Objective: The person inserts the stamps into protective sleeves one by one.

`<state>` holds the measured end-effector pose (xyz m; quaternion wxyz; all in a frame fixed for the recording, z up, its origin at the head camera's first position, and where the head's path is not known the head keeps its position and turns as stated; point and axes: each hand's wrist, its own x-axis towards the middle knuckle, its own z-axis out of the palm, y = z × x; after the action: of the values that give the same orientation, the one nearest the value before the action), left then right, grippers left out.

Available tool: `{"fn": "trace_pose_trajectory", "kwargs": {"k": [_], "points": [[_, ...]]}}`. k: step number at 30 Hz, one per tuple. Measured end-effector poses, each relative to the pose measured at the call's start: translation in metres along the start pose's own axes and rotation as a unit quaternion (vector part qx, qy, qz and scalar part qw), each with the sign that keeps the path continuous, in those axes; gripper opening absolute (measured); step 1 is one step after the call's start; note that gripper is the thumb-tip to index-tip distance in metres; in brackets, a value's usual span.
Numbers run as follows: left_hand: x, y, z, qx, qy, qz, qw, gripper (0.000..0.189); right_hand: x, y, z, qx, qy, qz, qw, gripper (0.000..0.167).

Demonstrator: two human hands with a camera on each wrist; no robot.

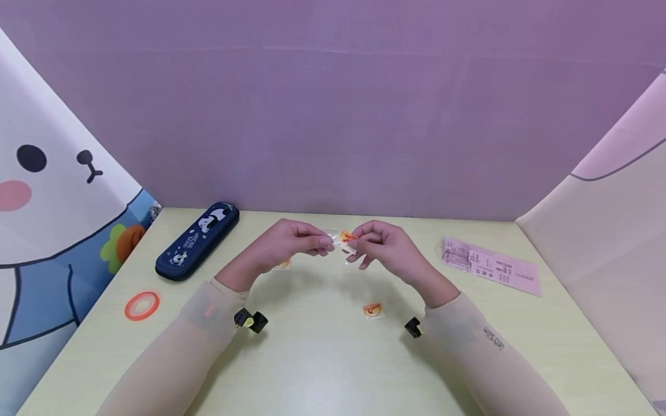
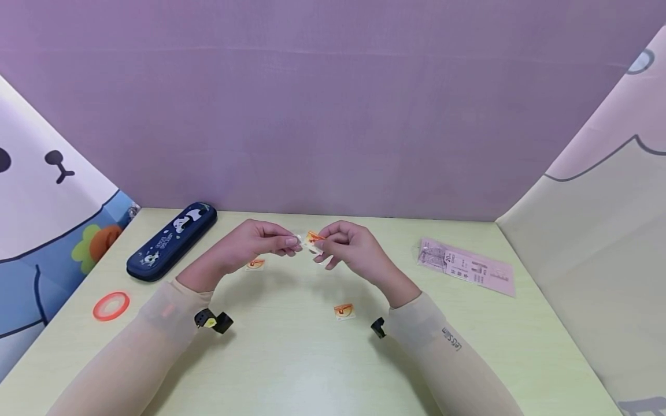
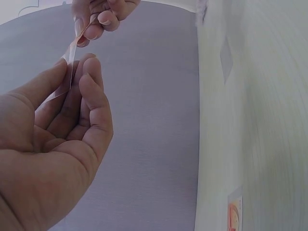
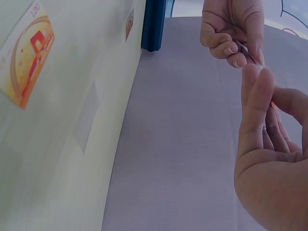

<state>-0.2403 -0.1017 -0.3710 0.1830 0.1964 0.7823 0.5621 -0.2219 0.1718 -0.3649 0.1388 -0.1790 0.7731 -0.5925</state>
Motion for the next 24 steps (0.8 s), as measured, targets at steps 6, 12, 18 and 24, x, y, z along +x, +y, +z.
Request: {"fn": "trace_pose_trajectory", "kwargs": {"k": [6, 12, 18, 24], "points": [[-0.0007, 0.0013, -0.0001, 0.009, -0.004, 0.003, 1.0, 0.031, -0.0007, -0.0006, -0.0013, -0.002, -0.007, -0.002, 1.0, 0.026], [-0.0006, 0.0013, 0.0005, 0.011, -0.005, 0.004, 0.9999, 0.032, -0.0011, -0.0029, -0.0017, -0.008, -0.007, -0.01, 0.9999, 0.027], [-0.0018, 0.0035, 0.0015, 0.01, -0.001, -0.004, 0.9999, 0.032, -0.0024, -0.0059, -0.0018, -0.011, -0.004, -0.017, 0.9998, 0.029], [-0.0021, 0.0037, 0.0028, 0.016, 0.004, -0.005, 0.9999, 0.03, -0.0038, -0.008, -0.0005, -0.006, 0.0, -0.017, 0.9998, 0.024]]}}
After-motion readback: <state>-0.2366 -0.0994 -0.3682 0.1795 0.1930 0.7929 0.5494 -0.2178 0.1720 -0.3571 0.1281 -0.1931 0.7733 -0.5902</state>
